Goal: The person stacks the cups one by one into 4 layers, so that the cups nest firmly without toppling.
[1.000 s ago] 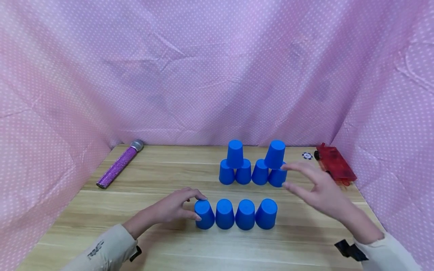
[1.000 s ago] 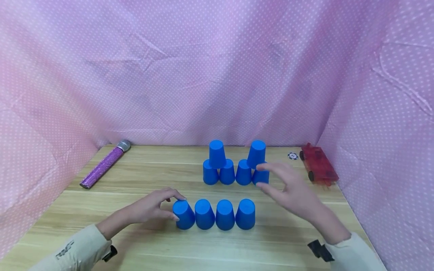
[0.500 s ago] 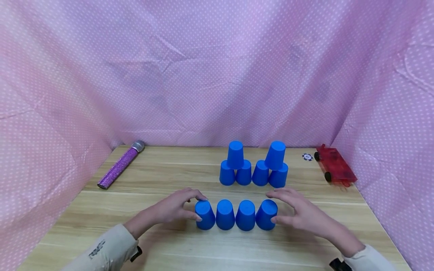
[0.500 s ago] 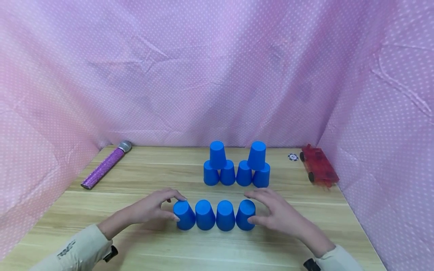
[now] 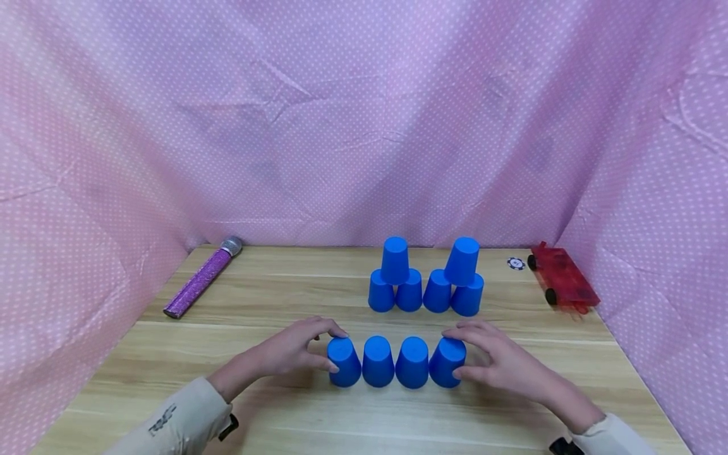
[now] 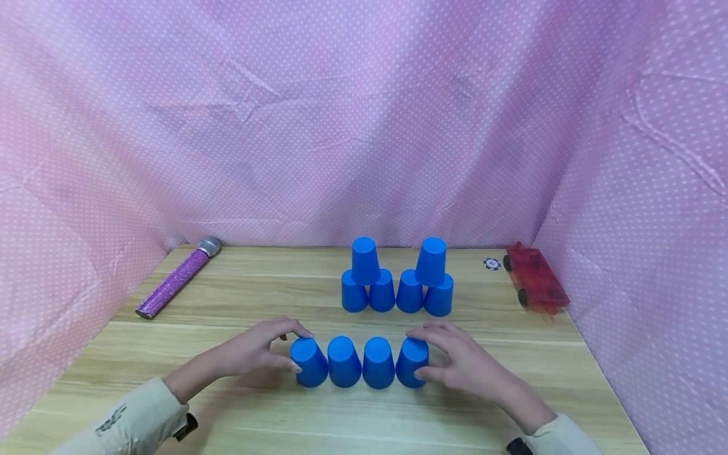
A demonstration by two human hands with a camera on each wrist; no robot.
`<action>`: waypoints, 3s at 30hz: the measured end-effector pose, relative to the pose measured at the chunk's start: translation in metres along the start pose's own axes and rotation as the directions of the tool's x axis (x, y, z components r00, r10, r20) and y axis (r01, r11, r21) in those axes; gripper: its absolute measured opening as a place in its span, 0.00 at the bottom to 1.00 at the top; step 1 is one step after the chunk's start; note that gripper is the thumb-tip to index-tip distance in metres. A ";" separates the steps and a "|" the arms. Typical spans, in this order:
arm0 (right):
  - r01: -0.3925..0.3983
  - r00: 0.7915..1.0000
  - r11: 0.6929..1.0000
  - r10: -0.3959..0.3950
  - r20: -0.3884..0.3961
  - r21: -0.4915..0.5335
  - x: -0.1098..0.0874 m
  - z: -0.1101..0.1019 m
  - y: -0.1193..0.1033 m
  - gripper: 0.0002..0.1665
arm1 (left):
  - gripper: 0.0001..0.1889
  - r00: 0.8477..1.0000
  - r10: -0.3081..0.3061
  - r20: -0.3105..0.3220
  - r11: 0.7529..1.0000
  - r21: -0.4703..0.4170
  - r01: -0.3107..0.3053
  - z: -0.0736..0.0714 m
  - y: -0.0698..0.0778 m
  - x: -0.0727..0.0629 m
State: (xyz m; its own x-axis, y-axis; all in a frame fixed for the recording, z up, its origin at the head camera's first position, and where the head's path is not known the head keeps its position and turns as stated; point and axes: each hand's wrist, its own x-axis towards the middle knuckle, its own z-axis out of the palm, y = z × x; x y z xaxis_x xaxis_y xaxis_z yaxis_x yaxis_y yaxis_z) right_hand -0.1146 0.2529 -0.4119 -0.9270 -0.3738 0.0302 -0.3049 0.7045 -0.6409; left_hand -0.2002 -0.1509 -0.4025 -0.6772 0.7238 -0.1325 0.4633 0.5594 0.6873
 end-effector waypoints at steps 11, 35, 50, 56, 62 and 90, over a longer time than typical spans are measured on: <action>-0.004 1.000 1.000 0.004 0.012 0.012 0.002 0.000 0.001 0.34 | 0.23 1.000 -0.015 0.006 1.000 -0.004 0.015 0.000 -0.002 0.001; -0.010 1.000 1.000 0.009 0.028 0.022 0.005 -0.001 0.002 0.33 | 0.30 0.980 0.044 -0.192 0.996 0.088 -0.027 -0.050 0.039 0.007; -0.022 0.999 0.999 0.021 0.028 0.026 0.005 -0.001 -0.001 0.33 | 0.30 0.890 0.347 -0.295 0.925 0.265 -0.273 -0.114 0.140 0.079; -0.028 0.999 0.999 0.027 0.036 0.034 0.005 0.000 0.001 0.34 | 0.31 0.919 0.275 -0.282 0.948 0.240 -0.209 -0.111 0.153 0.122; -0.039 0.999 0.998 0.038 0.035 0.046 0.003 -0.001 0.000 0.33 | 0.30 0.940 0.231 -0.250 0.961 0.209 -0.181 -0.101 0.160 0.155; -0.035 0.999 0.999 0.034 0.037 0.032 0.005 -0.002 0.002 0.31 | 0.29 0.987 0.004 -0.163 0.919 0.390 0.061 -0.057 0.144 0.198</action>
State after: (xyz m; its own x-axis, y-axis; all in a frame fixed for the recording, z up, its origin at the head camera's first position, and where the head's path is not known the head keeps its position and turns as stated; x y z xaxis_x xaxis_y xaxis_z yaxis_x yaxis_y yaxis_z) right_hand -0.1202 0.2536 -0.4112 -0.9280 -0.3720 -0.0200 -0.2651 0.6972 -0.6661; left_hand -0.3002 0.0496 -0.2888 -0.7596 0.6503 -0.0120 0.6073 0.7157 0.3449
